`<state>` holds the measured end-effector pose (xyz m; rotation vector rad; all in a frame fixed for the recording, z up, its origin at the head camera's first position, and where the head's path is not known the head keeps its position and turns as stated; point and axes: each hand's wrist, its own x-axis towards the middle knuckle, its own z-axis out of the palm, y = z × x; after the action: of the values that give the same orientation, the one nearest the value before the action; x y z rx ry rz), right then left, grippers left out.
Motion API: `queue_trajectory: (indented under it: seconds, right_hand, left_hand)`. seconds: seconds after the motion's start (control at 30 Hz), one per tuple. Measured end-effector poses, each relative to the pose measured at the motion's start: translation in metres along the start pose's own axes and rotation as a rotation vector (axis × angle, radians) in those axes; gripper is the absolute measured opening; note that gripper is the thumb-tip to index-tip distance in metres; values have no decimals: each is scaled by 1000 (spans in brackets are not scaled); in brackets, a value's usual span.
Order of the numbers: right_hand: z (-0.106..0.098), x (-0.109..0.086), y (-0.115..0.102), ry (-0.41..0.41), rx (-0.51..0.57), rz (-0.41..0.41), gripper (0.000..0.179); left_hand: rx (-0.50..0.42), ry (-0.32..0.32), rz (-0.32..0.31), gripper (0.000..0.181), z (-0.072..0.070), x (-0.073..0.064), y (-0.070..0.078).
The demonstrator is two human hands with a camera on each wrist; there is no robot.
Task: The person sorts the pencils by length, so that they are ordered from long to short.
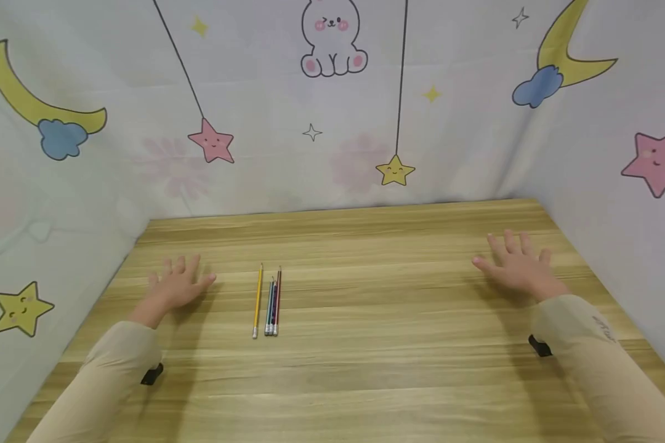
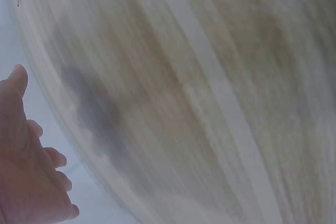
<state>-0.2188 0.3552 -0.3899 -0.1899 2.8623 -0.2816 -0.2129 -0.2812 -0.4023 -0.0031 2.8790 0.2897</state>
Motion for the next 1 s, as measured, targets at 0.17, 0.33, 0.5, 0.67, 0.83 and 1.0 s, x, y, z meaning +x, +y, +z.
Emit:
queue_trajectory:
  seconds: [0.17,0.33,0.5,0.67,0.83,1.0]
  right_hand:
    - [4,3,-10,9,4,-23,82]
    - [6,6,-22,24,2,-45,82]
    - [6,8,-36,32,-9,-66,82]
    - [7,11,-53,45,-31,-103,81]
    - [10,14,-71,87,-32,-158,79]
    - [10,13,-91,106,-34,-209,76]
  left_hand:
    - [8,5,13,80,4,1,4]
    - [8,16,24,77,8,1,9]
    - [23,16,43,76,12,-2,16]
    - [19,25,71,74,15,-3,22]
    - [31,26,99,73,18,-3,28]
    - [42,52,122,72,18,-6,38]
